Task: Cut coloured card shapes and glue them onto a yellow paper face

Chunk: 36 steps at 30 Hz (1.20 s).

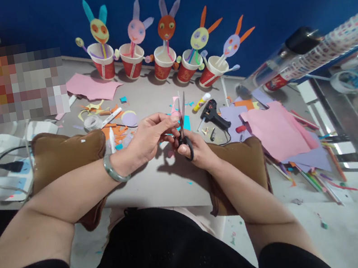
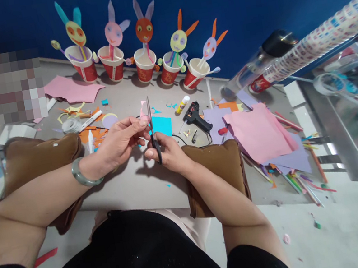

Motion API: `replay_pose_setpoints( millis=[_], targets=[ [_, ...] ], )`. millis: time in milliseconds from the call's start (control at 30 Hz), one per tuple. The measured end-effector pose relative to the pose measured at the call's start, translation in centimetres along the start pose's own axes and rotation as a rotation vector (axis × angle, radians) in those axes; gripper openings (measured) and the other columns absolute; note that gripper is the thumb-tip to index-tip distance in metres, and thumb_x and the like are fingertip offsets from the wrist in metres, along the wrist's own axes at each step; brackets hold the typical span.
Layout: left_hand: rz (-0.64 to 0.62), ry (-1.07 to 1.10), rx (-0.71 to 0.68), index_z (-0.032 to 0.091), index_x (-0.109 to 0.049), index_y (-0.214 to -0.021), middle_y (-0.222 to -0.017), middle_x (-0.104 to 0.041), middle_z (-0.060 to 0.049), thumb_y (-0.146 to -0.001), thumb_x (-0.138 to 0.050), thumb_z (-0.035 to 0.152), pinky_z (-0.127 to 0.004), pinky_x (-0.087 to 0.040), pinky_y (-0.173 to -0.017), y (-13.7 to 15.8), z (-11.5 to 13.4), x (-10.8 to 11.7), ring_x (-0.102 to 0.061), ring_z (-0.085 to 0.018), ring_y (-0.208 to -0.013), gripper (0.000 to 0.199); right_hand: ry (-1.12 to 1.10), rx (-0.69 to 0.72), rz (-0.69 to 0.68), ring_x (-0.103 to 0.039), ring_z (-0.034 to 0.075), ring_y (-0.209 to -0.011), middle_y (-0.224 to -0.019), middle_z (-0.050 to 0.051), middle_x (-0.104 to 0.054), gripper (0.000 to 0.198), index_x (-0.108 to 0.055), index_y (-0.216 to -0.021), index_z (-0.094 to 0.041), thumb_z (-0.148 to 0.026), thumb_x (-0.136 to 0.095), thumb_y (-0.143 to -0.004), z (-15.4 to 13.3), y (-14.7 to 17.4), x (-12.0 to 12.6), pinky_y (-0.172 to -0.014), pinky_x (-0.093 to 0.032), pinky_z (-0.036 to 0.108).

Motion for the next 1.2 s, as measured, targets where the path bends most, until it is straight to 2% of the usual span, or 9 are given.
replay_pose_setpoints(
  millis=[367, 933, 1200],
  targets=[
    [0.013, 0.0, -0.002, 0.016, -0.059, -0.068, -0.063, -0.064, 0.002, -0.073, -0.087, 0.039, -0.015, -0.047, -0.049, -0.04, 0.48, -0.17, -0.063, -0.007, -0.058, 0.037, 0.014, -0.002, 0.0, -0.046, 0.013, -0.059, -0.063, -0.003, -0.053, 0.069, -0.051, -0.074, -0.022, -0.087, -0.068, -0.064, -0.4, 0.07, 0.15, -0.059, -0.038, 0.029],
    [0.002, -0.036, -0.048, 0.017, -0.061, -0.072, -0.067, -0.066, 0.003, -0.07, -0.088, 0.041, -0.016, -0.051, -0.052, -0.07, 0.64, 0.09, -0.066, -0.008, -0.063, 0.036, 0.048, 0.031, 0.013, -0.047, 0.014, -0.064, -0.068, -0.001, -0.054, 0.069, -0.051, -0.07, -0.02, -0.087, -0.067, -0.066, -0.36, 0.12, 0.61, -0.062, -0.037, 0.029],
    [0.008, -0.067, -0.068, 0.017, -0.061, -0.075, -0.069, -0.067, 0.002, -0.073, -0.086, 0.039, -0.017, -0.052, -0.055, -0.07, 0.8, 0.21, -0.067, -0.009, -0.065, 0.033, 0.052, 0.009, 0.007, -0.046, 0.013, -0.063, -0.066, -0.001, -0.054, 0.07, -0.051, -0.068, -0.021, -0.088, -0.069, -0.062, -0.3, 0.18, 0.82, -0.061, -0.035, 0.029]
  ],
)
Point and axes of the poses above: each hand's wrist, its own y-axis away from the middle knuckle, its own x-axis out of the back of the hand, z = x × y, the point moved 2 cm from there along -y, towards the middle knuckle
